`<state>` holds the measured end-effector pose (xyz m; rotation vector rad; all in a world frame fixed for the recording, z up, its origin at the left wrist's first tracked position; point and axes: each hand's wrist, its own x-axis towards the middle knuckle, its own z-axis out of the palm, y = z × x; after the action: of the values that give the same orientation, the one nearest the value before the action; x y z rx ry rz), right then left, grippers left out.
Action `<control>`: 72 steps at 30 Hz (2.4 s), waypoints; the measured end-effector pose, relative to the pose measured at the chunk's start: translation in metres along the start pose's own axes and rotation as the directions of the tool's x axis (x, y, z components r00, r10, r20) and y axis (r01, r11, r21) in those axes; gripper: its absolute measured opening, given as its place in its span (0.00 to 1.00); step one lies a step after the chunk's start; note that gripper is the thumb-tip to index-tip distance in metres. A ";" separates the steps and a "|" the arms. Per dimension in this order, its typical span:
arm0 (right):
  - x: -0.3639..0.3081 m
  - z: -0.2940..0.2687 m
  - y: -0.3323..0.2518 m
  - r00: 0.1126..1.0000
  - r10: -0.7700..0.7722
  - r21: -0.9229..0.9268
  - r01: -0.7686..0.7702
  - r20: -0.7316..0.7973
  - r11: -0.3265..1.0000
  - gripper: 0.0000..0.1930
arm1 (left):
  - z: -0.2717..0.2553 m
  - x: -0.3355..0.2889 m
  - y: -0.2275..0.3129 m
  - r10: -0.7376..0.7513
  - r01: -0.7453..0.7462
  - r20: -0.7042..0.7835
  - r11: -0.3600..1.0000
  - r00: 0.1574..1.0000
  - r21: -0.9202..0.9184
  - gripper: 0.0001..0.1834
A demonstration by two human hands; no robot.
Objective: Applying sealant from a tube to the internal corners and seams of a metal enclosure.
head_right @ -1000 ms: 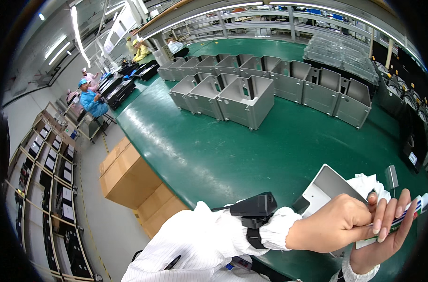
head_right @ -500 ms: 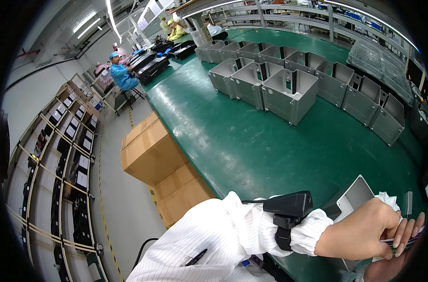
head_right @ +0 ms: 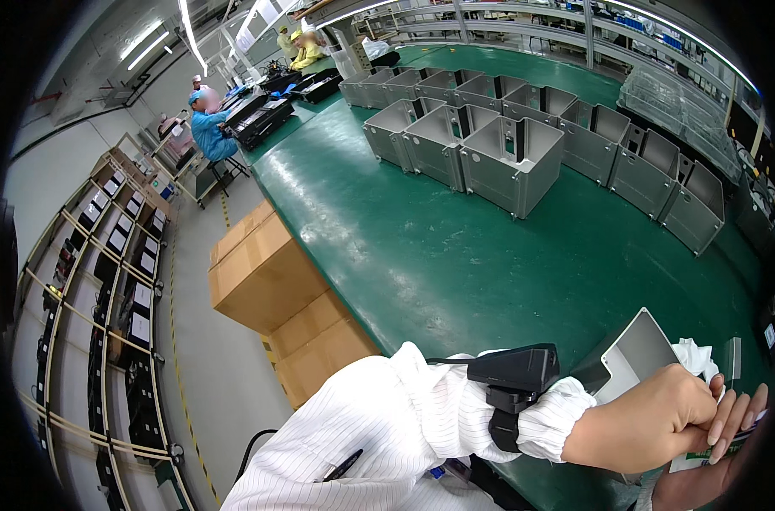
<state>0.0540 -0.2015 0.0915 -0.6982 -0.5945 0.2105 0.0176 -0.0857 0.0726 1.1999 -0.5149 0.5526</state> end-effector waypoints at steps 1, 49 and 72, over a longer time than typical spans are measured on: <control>0.001 0.001 0.002 1.000 -0.015 -0.061 0.015 0.002 0.998 0.20 | -0.001 0.000 0.001 -0.021 0.020 -0.004 0.999 1.000 -0.049 0.03; 0.016 0.015 0.028 0.975 0.189 -0.067 -0.198 -0.121 0.978 0.22 | -0.043 -0.001 0.002 -0.469 0.447 0.153 0.880 0.870 0.159 0.24; -0.008 0.042 0.024 0.948 -0.317 -0.582 0.266 0.016 0.768 0.18 | -0.058 0.021 0.061 -0.159 0.059 0.253 0.930 0.954 0.363 0.25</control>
<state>0.0233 -0.1637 0.0979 -1.1867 -0.6844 -0.3127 -0.0015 -0.0118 0.1136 1.6554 -0.5984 0.3884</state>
